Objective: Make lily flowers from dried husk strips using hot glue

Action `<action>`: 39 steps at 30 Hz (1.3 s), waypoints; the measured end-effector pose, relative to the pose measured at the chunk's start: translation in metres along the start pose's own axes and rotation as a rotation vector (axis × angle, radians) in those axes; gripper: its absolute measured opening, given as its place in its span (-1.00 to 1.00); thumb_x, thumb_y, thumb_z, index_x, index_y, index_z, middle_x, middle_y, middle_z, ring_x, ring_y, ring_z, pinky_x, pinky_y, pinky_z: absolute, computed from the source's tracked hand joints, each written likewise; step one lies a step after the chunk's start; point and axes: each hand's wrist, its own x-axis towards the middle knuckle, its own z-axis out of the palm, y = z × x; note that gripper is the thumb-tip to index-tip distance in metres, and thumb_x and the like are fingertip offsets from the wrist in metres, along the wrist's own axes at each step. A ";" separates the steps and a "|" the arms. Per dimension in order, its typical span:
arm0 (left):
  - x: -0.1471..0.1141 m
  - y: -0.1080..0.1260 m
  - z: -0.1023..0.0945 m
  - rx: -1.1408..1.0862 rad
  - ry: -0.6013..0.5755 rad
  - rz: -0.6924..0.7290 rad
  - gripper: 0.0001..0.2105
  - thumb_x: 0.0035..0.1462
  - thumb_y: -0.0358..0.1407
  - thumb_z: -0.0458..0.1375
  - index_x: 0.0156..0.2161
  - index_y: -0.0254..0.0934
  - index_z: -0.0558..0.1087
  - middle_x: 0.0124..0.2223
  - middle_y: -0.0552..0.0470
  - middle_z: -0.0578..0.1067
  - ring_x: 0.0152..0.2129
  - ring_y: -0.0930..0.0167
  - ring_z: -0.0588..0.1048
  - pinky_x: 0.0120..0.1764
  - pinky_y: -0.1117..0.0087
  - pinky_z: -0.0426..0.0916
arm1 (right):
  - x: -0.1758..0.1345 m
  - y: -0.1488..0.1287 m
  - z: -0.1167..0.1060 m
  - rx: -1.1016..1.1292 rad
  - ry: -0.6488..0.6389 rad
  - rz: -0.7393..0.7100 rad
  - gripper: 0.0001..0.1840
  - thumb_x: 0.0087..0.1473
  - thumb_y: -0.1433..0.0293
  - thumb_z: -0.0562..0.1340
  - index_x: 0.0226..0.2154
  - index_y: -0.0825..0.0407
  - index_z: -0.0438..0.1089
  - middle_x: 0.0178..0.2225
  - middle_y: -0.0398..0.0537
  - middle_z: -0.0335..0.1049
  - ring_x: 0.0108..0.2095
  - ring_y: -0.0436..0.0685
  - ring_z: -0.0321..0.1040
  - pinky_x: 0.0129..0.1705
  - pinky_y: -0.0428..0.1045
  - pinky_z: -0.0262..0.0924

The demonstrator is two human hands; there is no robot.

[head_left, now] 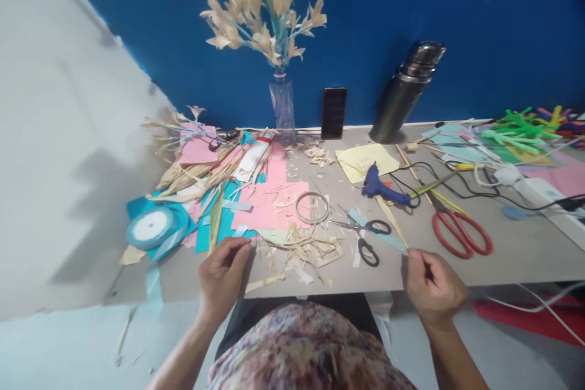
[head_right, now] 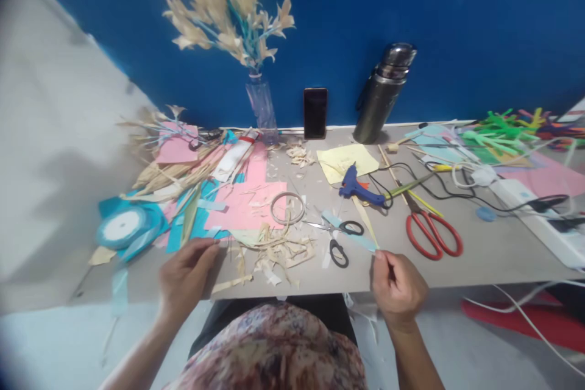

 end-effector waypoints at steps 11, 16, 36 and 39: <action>0.047 0.076 0.054 -0.531 -0.429 -0.094 -0.85 0.00 -0.25 0.33 -0.41 -0.30 0.52 -0.57 0.16 0.39 -0.66 0.55 0.30 -0.54 0.51 0.19 | 0.002 -0.003 0.003 0.042 0.023 -0.014 -0.81 0.22 0.43 0.26 -0.44 0.07 0.45 -0.59 -0.11 0.42 -0.58 0.02 0.33 -0.45 -0.09 0.16; 0.073 0.074 0.091 -0.388 -0.338 0.212 -0.92 0.09 -0.30 0.23 -0.36 -0.27 0.52 -0.45 0.10 0.50 -0.58 0.49 0.38 -0.49 0.46 0.28 | 0.001 -0.003 0.002 0.036 0.030 -0.041 -0.82 0.22 0.47 0.26 -0.44 0.06 0.42 -0.60 -0.14 0.39 -0.59 0.01 0.31 -0.43 -0.09 0.16; 0.079 0.033 0.105 0.169 -0.359 0.903 -0.88 0.35 -0.36 0.04 -0.21 -0.25 0.42 -0.32 0.00 0.48 -0.38 0.37 0.44 -0.29 0.36 0.30 | 0.003 -0.005 0.004 0.017 0.017 0.004 -0.79 0.26 0.43 0.20 -0.43 0.05 0.41 -0.60 -0.10 0.37 -0.58 0.05 0.29 -0.43 -0.06 0.14; 0.078 0.038 0.104 0.156 -0.327 0.862 -0.86 0.35 -0.35 0.03 -0.27 -0.24 0.38 -0.33 0.00 0.45 -0.37 0.35 0.43 -0.27 0.33 0.30 | 0.002 -0.005 0.005 0.006 0.004 0.020 -0.74 0.27 0.38 0.17 -0.45 0.04 0.41 -0.59 -0.06 0.40 -0.57 0.06 0.31 -0.44 -0.05 0.15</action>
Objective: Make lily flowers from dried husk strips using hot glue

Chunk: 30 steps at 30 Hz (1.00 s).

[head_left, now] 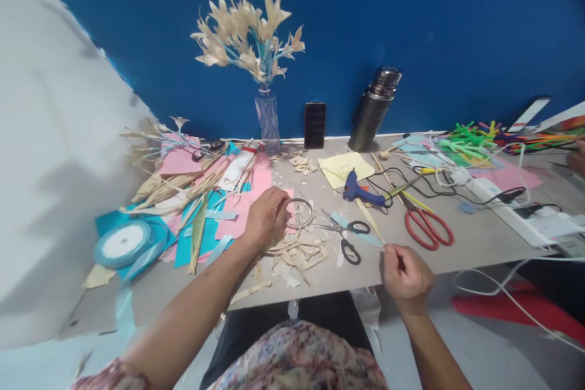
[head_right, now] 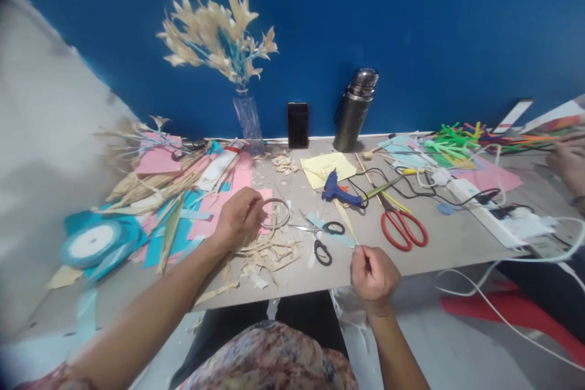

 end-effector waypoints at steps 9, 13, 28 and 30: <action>-0.004 -0.001 0.008 -0.077 -0.033 -0.007 -0.86 0.30 -0.40 0.04 -0.29 -0.24 0.42 -0.30 -0.03 0.46 -0.31 0.32 0.43 -0.20 0.27 0.33 | 0.035 -0.010 -0.012 0.235 -0.303 0.282 -0.73 0.24 0.20 0.21 -0.30 0.03 0.53 -0.42 -0.04 0.58 -0.47 0.10 0.46 -0.36 -0.05 0.29; 0.001 0.004 0.002 -0.226 -0.001 -0.182 -0.88 0.22 -0.42 0.14 -0.36 -0.24 0.46 -0.35 0.01 0.50 -0.36 0.35 0.48 -0.25 0.32 0.36 | 0.104 -0.029 -0.006 0.361 -0.532 0.202 -0.75 0.24 0.23 0.19 -0.33 -0.01 0.52 -0.39 -0.10 0.58 -0.45 0.08 0.45 -0.36 -0.07 0.25; 0.018 0.012 -0.003 0.151 -0.377 -0.007 -0.84 0.14 -0.47 0.12 -0.43 -0.20 0.32 -0.46 0.01 0.47 -0.47 0.29 0.45 -0.36 0.29 0.26 | 0.176 -0.094 0.090 -0.041 -0.942 -0.206 -0.81 0.27 0.36 0.18 -0.27 -0.01 0.53 -0.27 -0.01 0.61 -0.23 0.18 0.51 -0.30 -0.03 0.09; 0.012 0.007 0.002 0.254 -0.384 0.018 -0.86 0.15 -0.47 0.11 -0.39 -0.20 0.34 -0.45 0.00 0.47 -0.47 0.28 0.44 -0.36 0.27 0.23 | 0.177 -0.095 0.091 -0.033 -0.929 -0.175 -0.81 0.27 0.34 0.19 -0.28 -0.03 0.54 -0.28 -0.05 0.61 -0.24 0.17 0.51 -0.32 -0.03 0.07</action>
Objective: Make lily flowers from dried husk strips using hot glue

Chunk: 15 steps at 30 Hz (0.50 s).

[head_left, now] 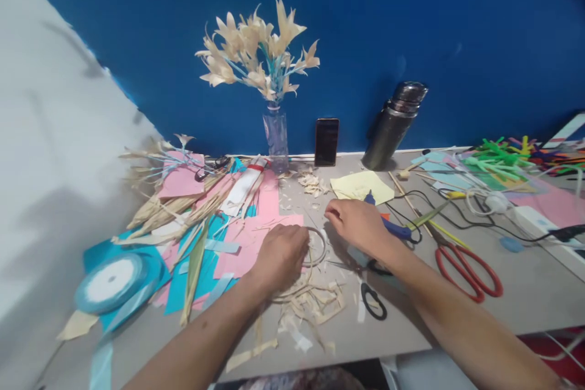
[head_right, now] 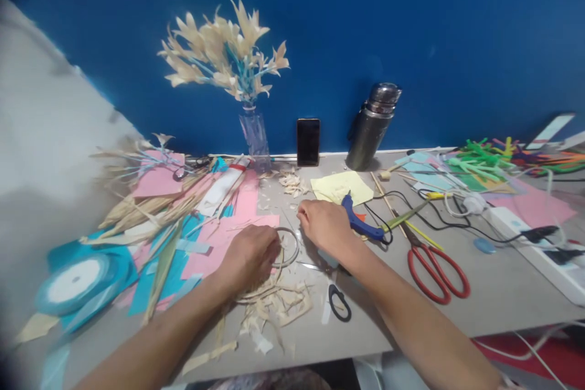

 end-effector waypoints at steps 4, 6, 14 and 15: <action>-0.005 -0.005 0.002 0.062 0.042 -0.058 -0.89 0.21 -0.43 0.08 -0.35 -0.22 0.37 -0.42 -0.04 0.48 -0.44 0.25 0.44 -0.33 0.24 0.23 | 0.004 0.001 0.003 -0.009 -0.001 0.023 -0.82 0.25 0.34 0.22 -0.29 -0.04 0.55 -0.29 -0.06 0.61 -0.25 0.17 0.50 -0.34 -0.04 0.03; -0.005 -0.006 0.000 0.017 0.074 -0.082 -0.87 0.24 -0.43 0.06 -0.35 -0.23 0.39 -0.40 -0.06 0.49 -0.41 0.24 0.45 -0.31 0.23 0.25 | 0.004 0.000 0.004 -0.005 0.015 0.016 -0.82 0.25 0.34 0.22 -0.30 -0.05 0.55 -0.30 -0.06 0.61 -0.26 0.17 0.49 -0.35 -0.03 0.02; -0.004 -0.001 -0.003 -0.582 0.329 -0.211 -0.83 0.22 -0.38 0.12 -0.41 -0.22 0.44 -0.44 0.05 0.48 -0.46 0.39 0.46 -0.36 0.38 0.33 | -0.019 -0.024 -0.003 0.510 -0.030 -0.066 -0.87 0.14 0.25 0.33 -0.33 -0.03 0.53 -0.41 -0.21 0.56 -0.45 0.01 0.40 -0.40 -0.10 0.07; -0.004 0.002 -0.004 -0.601 0.338 -0.209 -0.83 0.21 -0.38 0.13 -0.43 -0.22 0.44 -0.46 0.07 0.47 -0.50 0.40 0.45 -0.40 0.39 0.32 | -0.022 -0.027 -0.002 0.557 -0.027 -0.072 -0.83 0.10 0.22 0.37 -0.31 -0.03 0.52 -0.40 -0.22 0.56 -0.47 0.00 0.38 -0.42 -0.10 0.06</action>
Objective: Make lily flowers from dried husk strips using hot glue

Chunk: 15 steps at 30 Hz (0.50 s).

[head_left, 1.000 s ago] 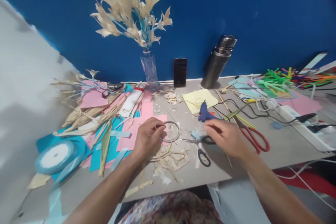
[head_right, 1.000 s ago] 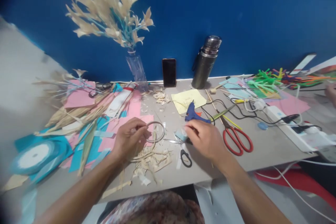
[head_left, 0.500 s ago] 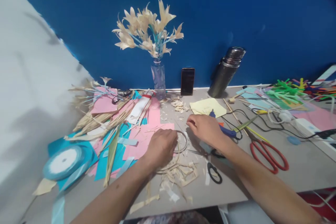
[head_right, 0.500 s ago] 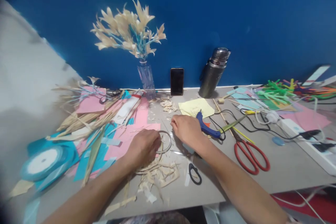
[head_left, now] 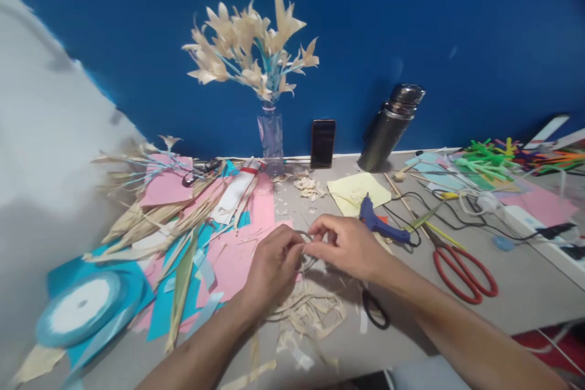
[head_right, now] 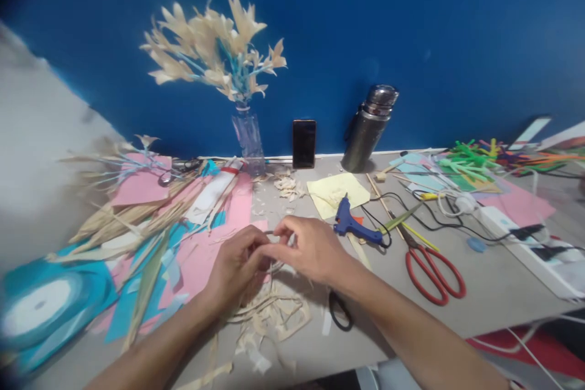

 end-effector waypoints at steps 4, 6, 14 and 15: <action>-0.001 0.004 0.002 0.040 0.003 0.106 -0.80 0.22 -0.37 0.09 -0.45 -0.21 0.43 -0.47 0.06 0.48 -0.52 0.40 0.44 -0.42 0.39 0.30 | -0.003 0.000 0.015 0.038 0.072 -0.022 -0.81 0.15 0.25 0.35 -0.40 0.01 0.51 -0.47 -0.20 0.53 -0.49 -0.01 0.34 -0.43 -0.11 0.03; -0.001 0.003 0.002 0.072 -0.003 0.141 -0.79 0.23 -0.38 0.07 -0.44 -0.21 0.45 -0.47 0.05 0.49 -0.50 0.40 0.45 -0.41 0.39 0.30 | -0.003 0.005 0.020 0.027 0.094 -0.030 -0.80 0.19 0.28 0.33 -0.41 0.02 0.52 -0.47 -0.18 0.53 -0.46 0.00 0.37 -0.40 -0.10 0.04; 0.003 -0.005 0.003 0.024 -0.042 0.089 -0.86 0.21 -0.34 0.15 -0.37 -0.17 0.51 -0.43 0.08 0.52 -0.50 0.40 0.48 -0.41 0.40 0.35 | -0.004 0.019 0.022 -0.170 0.090 -0.197 -0.80 0.32 0.31 0.23 -0.31 0.04 0.49 -0.30 -0.08 0.59 -0.28 0.07 0.47 -0.26 -0.07 0.12; 0.003 -0.005 0.002 0.004 -0.053 0.071 -0.86 0.22 -0.32 0.14 -0.35 -0.16 0.52 -0.41 0.07 0.54 -0.48 0.39 0.50 -0.40 0.40 0.36 | -0.004 0.020 0.022 -0.175 0.098 -0.205 -0.81 0.32 0.32 0.23 -0.30 0.03 0.47 -0.30 -0.08 0.58 -0.27 0.07 0.47 -0.26 -0.07 0.13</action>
